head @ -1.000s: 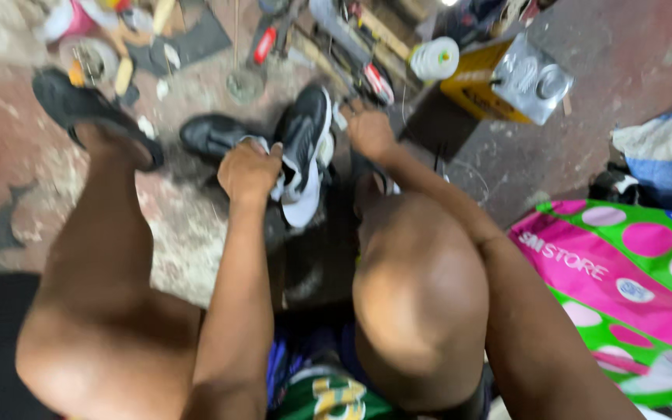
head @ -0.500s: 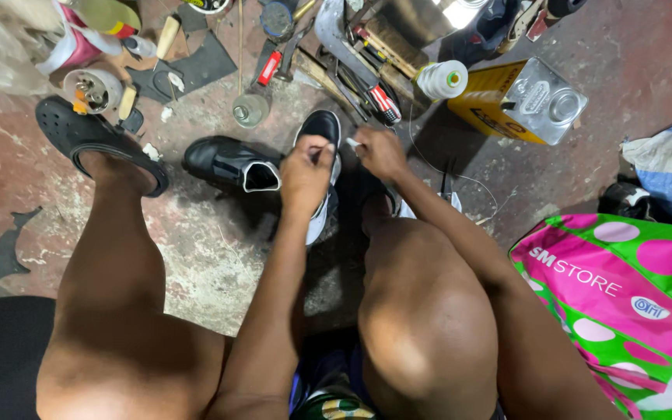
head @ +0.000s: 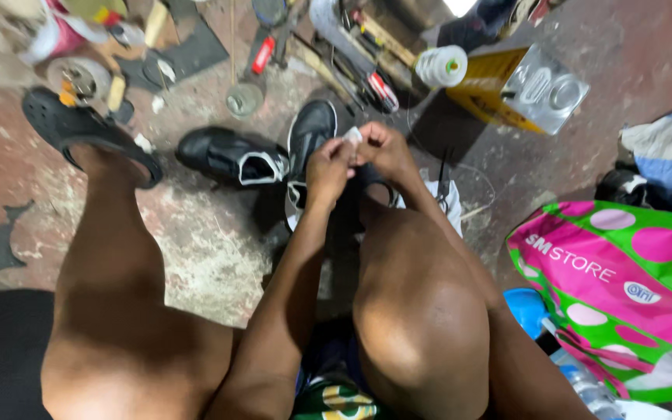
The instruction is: The person cleans and applies glue to various parts of shoes, including a black upper and a white sole, using a cloth and liquid from a small bottle while sitting in a workspace.
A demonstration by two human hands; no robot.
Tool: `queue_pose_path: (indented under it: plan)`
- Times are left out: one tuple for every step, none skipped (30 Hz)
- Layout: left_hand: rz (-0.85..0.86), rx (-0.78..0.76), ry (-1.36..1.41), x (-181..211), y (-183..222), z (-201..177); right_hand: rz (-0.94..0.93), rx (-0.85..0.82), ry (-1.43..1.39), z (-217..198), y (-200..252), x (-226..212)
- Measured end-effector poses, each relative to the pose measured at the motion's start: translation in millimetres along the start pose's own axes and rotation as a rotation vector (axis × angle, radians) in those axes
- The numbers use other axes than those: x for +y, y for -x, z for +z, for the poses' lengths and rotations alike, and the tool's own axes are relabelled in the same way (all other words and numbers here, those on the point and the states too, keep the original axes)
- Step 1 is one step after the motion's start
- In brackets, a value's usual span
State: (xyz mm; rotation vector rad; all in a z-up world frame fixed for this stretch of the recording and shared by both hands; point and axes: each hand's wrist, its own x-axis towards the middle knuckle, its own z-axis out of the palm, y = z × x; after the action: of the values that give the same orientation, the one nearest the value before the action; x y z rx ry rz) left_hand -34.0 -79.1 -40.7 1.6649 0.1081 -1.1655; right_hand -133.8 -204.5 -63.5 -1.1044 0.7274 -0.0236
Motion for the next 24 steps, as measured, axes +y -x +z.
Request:
queue_pose_path:
  plan:
    - [-0.015, 0.003, 0.001, -5, 2, -1, -0.008, -0.005, 0.01, -2, 3, 1]
    - [-0.016, 0.004, 0.024, -6, 0, 0, -0.03, -0.011, 0.028, -4, 1, -1]
    - [-0.018, 0.004, 0.047, -7, -2, 0, -0.029, -0.012, 0.032, -4, 2, -3]
    - [-0.019, 0.003, 0.049, -9, -4, 1, -0.039, -0.018, 0.024, -4, 3, -4]
    - [-0.041, -0.016, 0.103, -10, -5, 2, -0.048, -0.025, 0.015, -4, 5, -7]
    - [-0.066, -0.03, 0.159, -12, -5, 1, -0.043, -0.028, 0.017, -3, 7, -10]
    - [-0.069, -0.026, 0.162, -12, -8, 2, -0.08, 0.005, 0.077, -2, 9, -15]
    - [-0.104, -0.016, 0.185, -15, -9, 2, -0.108, 0.039, 0.134, 2, 16, -20]
    - [-0.139, -0.005, 0.208, -18, -8, 3, -0.094, 0.034, 0.132, 6, 24, -26]
    - [-0.143, -0.005, 0.207, -20, -8, 4, -0.272, 0.065, 0.349, 10, 29, -36]
    - [-0.12, 0.012, 0.198, -22, -8, 5, -0.45, 0.092, 0.567, 14, 35, -46]
    - [-0.087, 0.025, 0.185, -21, -11, 6, -0.456, 0.099, 0.566, 17, 39, -58]
    - [-0.082, 0.02, 0.181, -20, -13, 8, -0.494, 0.072, 0.69, 19, 45, -69]
    - [-0.046, 0.047, 0.262, -20, -12, 9, -0.529, 0.042, 0.812, 23, 49, -77]
    - [-0.01, 0.074, 0.343, -19, -12, 9, -0.531, 0.045, 0.81, 26, 49, -82]
    - [-0.016, 0.079, 0.345, -18, -9, 8, -0.559, 0.06, 0.893, 30, 52, -86]
    - [-0.039, 0.022, 0.316, -16, -6, 7, -0.587, 0.076, 0.977, 32, 54, -90]
    - [-0.058, -0.035, 0.287, -12, -5, 5, -0.588, 0.069, 0.974, 33, 55, -91]
    - [-0.058, -0.028, 0.289, -9, -3, 5, -0.588, 0.097, 0.987, 31, 56, -90]
    - [-0.123, -0.058, 0.33, -6, -3, 5, -0.591, 0.125, 0.997, 28, 54, -88]
    - [-0.189, -0.089, 0.371, -3, -4, 5, -0.594, 0.12, 0.992, 24, 52, -85]
    - [-0.191, -0.08, 0.372, -3, -3, 3, -0.58, 0.111, 0.866, 20, 50, -81]
    - [-0.172, -0.106, 0.417, -3, -1, 1, -0.564, 0.103, 0.741, 17, 48, -78]
    - [-0.149, -0.134, 0.462, -2, -1, -1, -0.564, 0.097, 0.738, 12, 45, -77]
